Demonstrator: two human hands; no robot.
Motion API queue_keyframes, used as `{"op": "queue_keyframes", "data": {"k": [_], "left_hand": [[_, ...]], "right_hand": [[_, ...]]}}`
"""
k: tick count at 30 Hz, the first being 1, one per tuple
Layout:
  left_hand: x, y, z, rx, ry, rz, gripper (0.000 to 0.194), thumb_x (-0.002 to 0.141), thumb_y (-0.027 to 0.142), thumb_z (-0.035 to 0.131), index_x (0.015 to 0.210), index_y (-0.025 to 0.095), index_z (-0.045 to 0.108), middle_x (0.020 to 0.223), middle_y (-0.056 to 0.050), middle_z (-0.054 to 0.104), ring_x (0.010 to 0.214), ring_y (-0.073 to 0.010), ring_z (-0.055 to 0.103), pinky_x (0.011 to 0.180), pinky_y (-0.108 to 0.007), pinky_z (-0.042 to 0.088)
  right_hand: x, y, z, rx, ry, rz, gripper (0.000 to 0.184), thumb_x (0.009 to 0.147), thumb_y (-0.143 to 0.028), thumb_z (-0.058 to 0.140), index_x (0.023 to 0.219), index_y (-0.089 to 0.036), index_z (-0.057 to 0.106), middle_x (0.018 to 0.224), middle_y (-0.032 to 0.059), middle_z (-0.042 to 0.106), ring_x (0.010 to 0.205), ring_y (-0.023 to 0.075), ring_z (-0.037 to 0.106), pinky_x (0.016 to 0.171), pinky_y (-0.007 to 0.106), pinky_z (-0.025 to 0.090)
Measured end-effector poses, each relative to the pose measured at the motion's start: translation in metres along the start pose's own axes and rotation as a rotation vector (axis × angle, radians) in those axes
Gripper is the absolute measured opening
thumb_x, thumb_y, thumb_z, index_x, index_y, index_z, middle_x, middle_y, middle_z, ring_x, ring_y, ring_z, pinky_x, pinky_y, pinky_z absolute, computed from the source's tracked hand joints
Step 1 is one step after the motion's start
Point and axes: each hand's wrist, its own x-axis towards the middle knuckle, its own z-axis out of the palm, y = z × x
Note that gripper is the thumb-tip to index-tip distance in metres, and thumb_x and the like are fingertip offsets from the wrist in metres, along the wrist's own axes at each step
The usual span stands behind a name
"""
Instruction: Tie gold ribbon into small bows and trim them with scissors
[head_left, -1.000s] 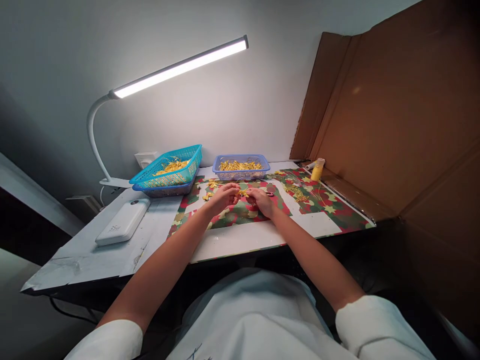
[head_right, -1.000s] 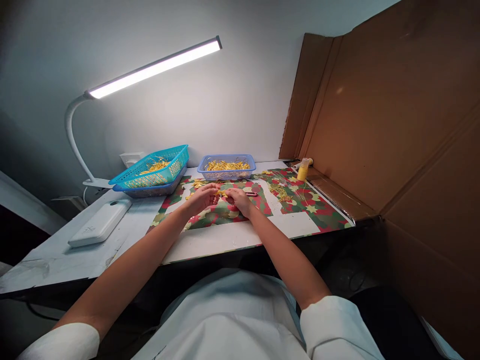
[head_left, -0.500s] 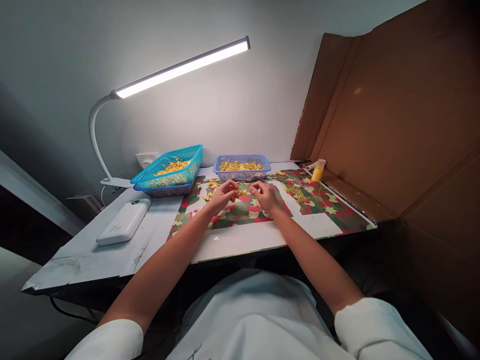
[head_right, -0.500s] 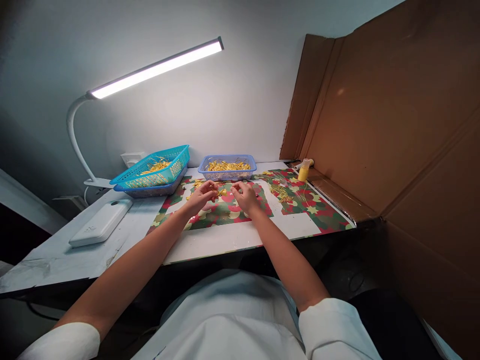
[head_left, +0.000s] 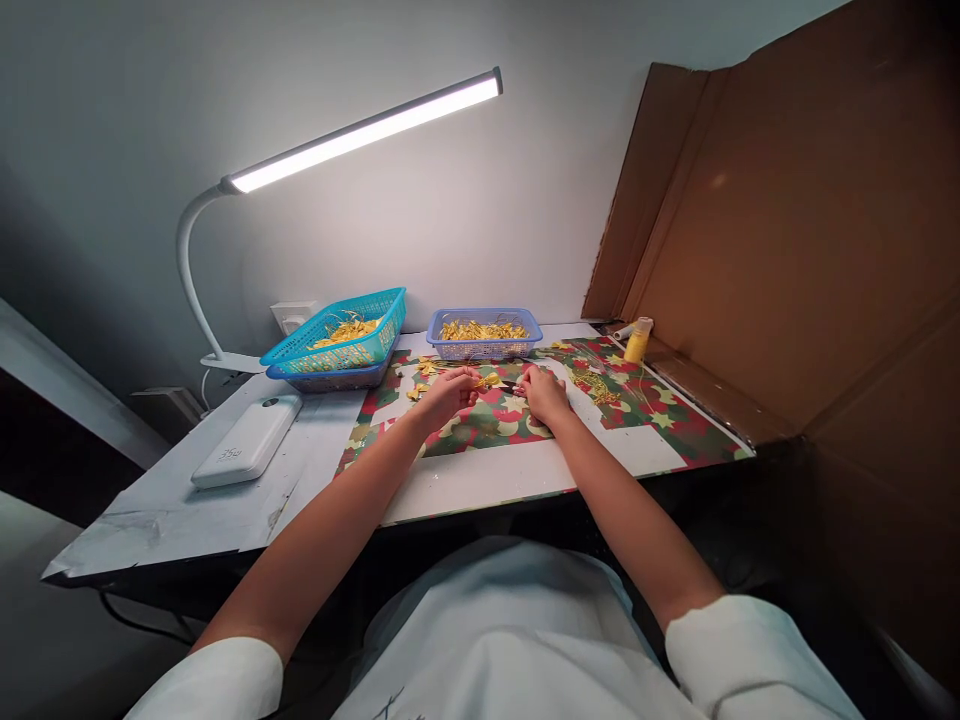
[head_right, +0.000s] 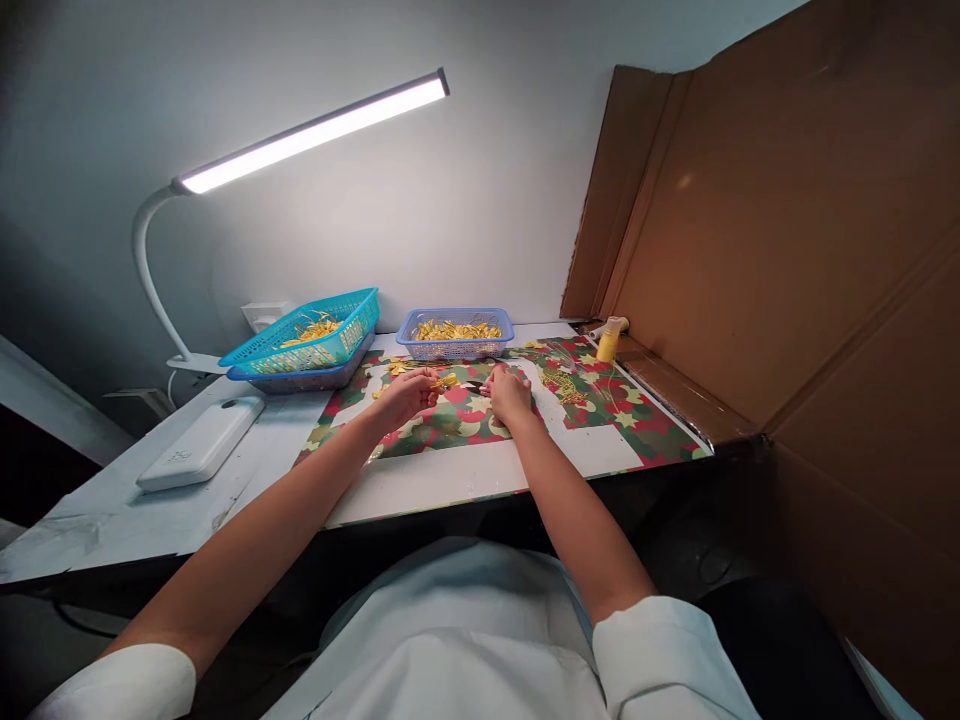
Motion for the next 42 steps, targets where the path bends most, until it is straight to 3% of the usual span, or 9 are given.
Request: {"op": "queue_keyframes", "data": {"k": [2,5,9,12,19,22,26,33,42], "left_hand": [[0.001,-0.001,-0.001,0.012,-0.003,0.019,0.023,0.057,0.023,0.070,0.073,0.016,0.056,0.062,0.000,0.063,0.049,-0.0063,0.047,0.051,-0.020,0.037],[0.002,-0.003,-0.001,0.051,0.012,0.077,0.024,0.058,0.026,0.073,0.072,0.016,0.056,0.064,0.000,0.064,0.049,-0.0060,0.047,0.052,-0.020,0.038],[0.002,-0.004,0.001,0.118,0.056,0.141,0.026,0.058,0.027,0.074,0.069,0.017,0.053,0.058,0.002,0.060,0.048,-0.0062,0.046,0.052,-0.021,0.038],[0.001,-0.003,0.002,0.163,0.087,0.174,0.028,0.057,0.028,0.075,0.071,0.018,0.053,0.055,0.004,0.058,0.047,-0.0068,0.047,0.052,-0.021,0.038],[0.001,-0.004,0.003,0.252,0.147,0.226,0.028,0.057,0.030,0.074,0.070,0.018,0.053,0.054,0.005,0.057,0.047,-0.0070,0.047,0.050,-0.021,0.037],[0.001,-0.006,0.003,0.299,0.160,0.274,0.027,0.057,0.030,0.073,0.069,0.018,0.053,0.055,0.005,0.057,0.048,-0.0072,0.048,0.051,-0.021,0.038],[0.001,-0.008,0.003,0.332,0.166,0.360,0.027,0.059,0.032,0.074,0.069,0.018,0.053,0.060,0.004,0.058,0.054,-0.0084,0.052,0.052,-0.021,0.041],[0.002,-0.011,0.001,0.355,0.112,0.414,0.029,0.063,0.034,0.075,0.071,0.018,0.052,0.064,0.003,0.059,0.057,-0.0094,0.054,0.052,-0.021,0.041],[0.003,-0.014,-0.002,0.396,0.080,0.413,0.026,0.067,0.032,0.073,0.073,0.017,0.052,0.066,0.002,0.060,0.058,-0.0093,0.054,0.054,-0.021,0.039]], "right_hand": [[0.002,0.003,-0.001,0.096,0.046,0.017,0.018,0.092,-0.018,0.040,0.095,-0.020,0.058,0.095,0.0081,0.067,0.086,0.0200,0.056,0.075,0.031,0.036],[0.003,0.005,-0.005,0.306,0.253,0.073,0.024,0.092,-0.020,0.034,0.092,-0.018,0.057,0.093,0.0093,0.066,0.081,0.0192,0.057,0.068,0.028,0.036],[-0.003,0.001,-0.013,0.591,0.376,0.061,0.035,0.093,-0.043,0.032,0.078,-0.020,0.053,0.072,0.0035,0.061,0.068,0.0168,0.053,0.063,0.026,0.036],[-0.009,-0.002,-0.017,0.599,0.342,0.005,0.041,0.088,-0.056,0.039,0.069,-0.021,0.050,0.065,0.0007,0.057,0.064,0.0156,0.051,0.061,0.026,0.035],[-0.014,0.001,-0.023,0.317,0.216,0.075,0.039,0.076,-0.059,0.057,0.070,-0.021,0.049,0.073,0.0032,0.060,0.068,0.0177,0.052,0.060,0.026,0.032],[-0.019,-0.003,-0.024,0.396,0.216,-0.110,0.038,0.089,-0.055,0.037,0.074,-0.022,0.048,0.066,0.0007,0.055,0.064,0.0164,0.050,0.060,0.026,0.032],[-0.028,-0.015,-0.020,0.369,0.148,-0.394,0.035,0.091,-0.049,0.038,0.070,-0.021,0.046,0.063,-0.0005,0.052,0.061,0.0147,0.047,0.058,0.025,0.030],[-0.034,-0.025,-0.016,0.235,0.048,-0.361,0.029,0.091,-0.042,0.044,0.073,-0.020,0.053,0.068,0.0014,0.058,0.063,0.0151,0.048,0.055,0.025,0.025],[-0.035,-0.029,-0.015,0.176,0.061,-0.340,0.030,0.093,-0.039,0.043,0.075,-0.020,0.057,0.072,0.0022,0.061,0.064,0.0149,0.049,0.054,0.025,0.022]]}}
